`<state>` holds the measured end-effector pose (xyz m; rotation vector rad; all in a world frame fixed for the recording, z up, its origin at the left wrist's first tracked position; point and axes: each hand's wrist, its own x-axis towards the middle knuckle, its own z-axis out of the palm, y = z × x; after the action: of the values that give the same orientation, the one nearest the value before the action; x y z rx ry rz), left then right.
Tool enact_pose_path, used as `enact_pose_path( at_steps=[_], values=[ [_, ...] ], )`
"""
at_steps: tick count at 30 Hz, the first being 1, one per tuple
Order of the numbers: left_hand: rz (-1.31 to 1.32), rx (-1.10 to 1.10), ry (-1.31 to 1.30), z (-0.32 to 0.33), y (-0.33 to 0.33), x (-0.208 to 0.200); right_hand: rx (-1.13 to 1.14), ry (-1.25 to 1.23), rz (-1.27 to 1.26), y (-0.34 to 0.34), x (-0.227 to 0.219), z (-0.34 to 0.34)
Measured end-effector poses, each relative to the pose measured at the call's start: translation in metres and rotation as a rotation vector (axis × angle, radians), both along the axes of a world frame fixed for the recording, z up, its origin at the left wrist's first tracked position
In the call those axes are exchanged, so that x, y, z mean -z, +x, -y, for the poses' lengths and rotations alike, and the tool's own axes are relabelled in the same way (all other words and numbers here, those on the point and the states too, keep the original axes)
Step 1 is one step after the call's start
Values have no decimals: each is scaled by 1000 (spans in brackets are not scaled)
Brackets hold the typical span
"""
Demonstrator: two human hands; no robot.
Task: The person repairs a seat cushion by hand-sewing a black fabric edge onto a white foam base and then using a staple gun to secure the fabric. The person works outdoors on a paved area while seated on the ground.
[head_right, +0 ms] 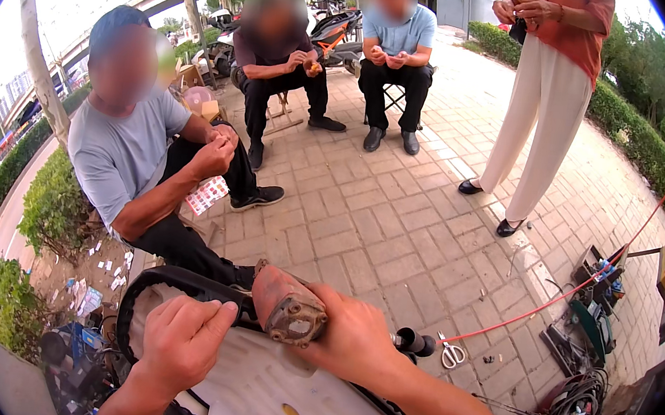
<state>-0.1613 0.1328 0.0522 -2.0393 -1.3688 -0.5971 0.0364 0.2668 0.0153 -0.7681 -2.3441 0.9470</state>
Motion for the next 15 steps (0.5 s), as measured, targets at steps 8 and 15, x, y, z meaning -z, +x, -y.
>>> enact_pose_path(
  at_steps=[8, 15],
  values=[
    [59, 5, 8, 19, 5, 13, -5, -14, -20, 2, 4, 2],
    [78, 9, 53, 16, -2, 33, 7, 18, -7, 3, 7, 1]
  ],
)
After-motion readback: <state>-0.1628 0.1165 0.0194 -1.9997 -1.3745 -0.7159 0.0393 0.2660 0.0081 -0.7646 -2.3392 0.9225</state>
